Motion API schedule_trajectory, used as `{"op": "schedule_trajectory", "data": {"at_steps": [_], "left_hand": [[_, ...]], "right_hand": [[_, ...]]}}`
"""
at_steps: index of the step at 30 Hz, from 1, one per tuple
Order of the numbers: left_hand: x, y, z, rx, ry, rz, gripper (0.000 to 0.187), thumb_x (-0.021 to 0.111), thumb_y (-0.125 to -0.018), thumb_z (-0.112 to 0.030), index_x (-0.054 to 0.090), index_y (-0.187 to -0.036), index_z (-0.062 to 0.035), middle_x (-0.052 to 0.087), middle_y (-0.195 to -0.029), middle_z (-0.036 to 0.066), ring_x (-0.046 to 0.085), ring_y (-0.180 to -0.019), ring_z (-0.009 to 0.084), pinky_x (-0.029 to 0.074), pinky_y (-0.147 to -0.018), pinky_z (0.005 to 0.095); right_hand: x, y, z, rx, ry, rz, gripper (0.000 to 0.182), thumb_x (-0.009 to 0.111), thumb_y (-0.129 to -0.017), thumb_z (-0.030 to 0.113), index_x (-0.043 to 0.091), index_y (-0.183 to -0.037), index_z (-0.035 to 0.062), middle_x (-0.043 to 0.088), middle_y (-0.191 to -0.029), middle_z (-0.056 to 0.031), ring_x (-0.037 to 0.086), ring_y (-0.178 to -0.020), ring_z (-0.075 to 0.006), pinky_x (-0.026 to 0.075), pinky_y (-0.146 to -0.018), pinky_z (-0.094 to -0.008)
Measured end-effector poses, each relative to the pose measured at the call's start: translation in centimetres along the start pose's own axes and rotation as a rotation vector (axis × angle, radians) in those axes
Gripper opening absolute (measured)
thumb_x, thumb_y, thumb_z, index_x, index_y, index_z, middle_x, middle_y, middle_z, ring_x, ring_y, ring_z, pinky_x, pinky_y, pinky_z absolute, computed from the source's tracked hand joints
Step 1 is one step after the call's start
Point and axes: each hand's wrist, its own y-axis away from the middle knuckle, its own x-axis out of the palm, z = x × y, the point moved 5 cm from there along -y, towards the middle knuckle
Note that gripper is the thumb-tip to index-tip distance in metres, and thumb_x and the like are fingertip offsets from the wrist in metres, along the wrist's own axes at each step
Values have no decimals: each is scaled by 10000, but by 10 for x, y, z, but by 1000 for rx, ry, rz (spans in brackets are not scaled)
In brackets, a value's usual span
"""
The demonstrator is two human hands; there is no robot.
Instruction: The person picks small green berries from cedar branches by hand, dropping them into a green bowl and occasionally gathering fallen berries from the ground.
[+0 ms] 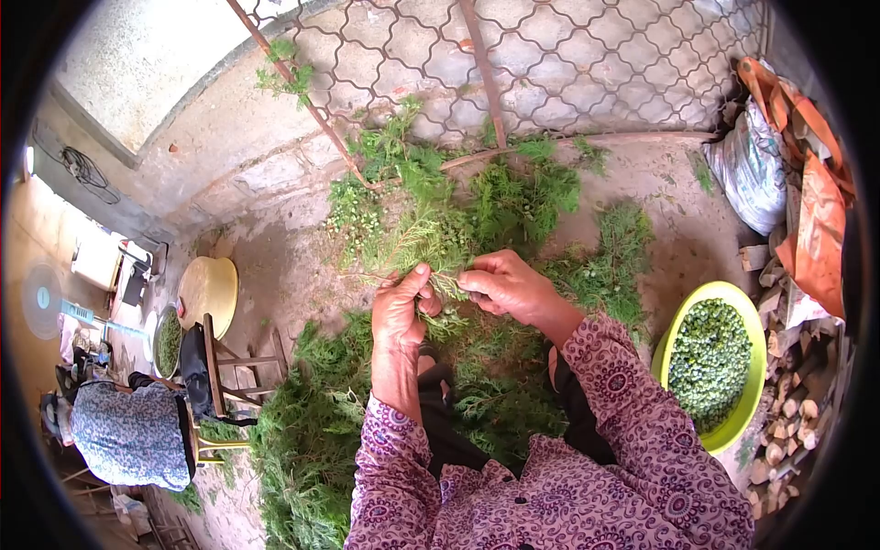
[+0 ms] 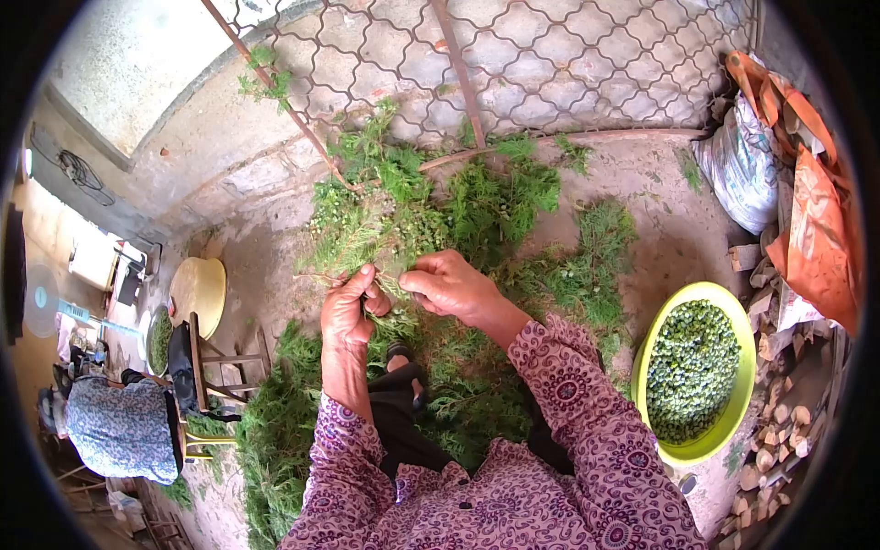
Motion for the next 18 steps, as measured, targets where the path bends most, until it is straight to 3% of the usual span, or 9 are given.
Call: {"op": "schedule_trajectory", "data": {"at_steps": [2,5,8,15,18], "left_hand": [[1,0,1,-3,11,1,140,642,-775,-146,554,-749,-40,485,-544,16,383,-418,126,286,-413,270],[-15,-10,-7,-3,83,-64,197,631,-786,-166,506,-663,-78,457,-518,2,361,-417,112,272,-415,261],[-16,-5,-10,-5,145,-29,193,617,-798,-172,492,-674,-92,448,-528,-10,339,-424,99,262,-423,251],[-8,-7,-4,-16,169,4,184,636,-785,-172,505,-701,-73,441,-549,0,333,-448,114,271,-440,266],[-5,-8,-2,-20,170,16,183,636,-784,-172,504,-705,-74,444,-549,0,335,-447,113,274,-439,265]], "right_hand": [[0,2,3,6,40,28,208,548,-811,175,529,-665,29,420,-508,21,353,-417,-52,254,-388,-218],[-1,10,7,26,47,83,156,513,-805,118,566,-782,-27,461,-553,-9,351,-415,-44,252,-381,-207],[-13,9,5,23,-302,107,156,487,-817,82,545,-913,-27,536,-728,-62,417,-456,-66,269,-372,-179],[-3,-1,-17,186,-238,55,178,520,-872,216,500,-873,39,549,-808,-78,467,-525,-80,277,-357,-164],[3,-5,-18,190,-299,48,220,557,-854,254,494,-845,43,513,-734,-43,450,-509,-76,259,-345,-174]]}}
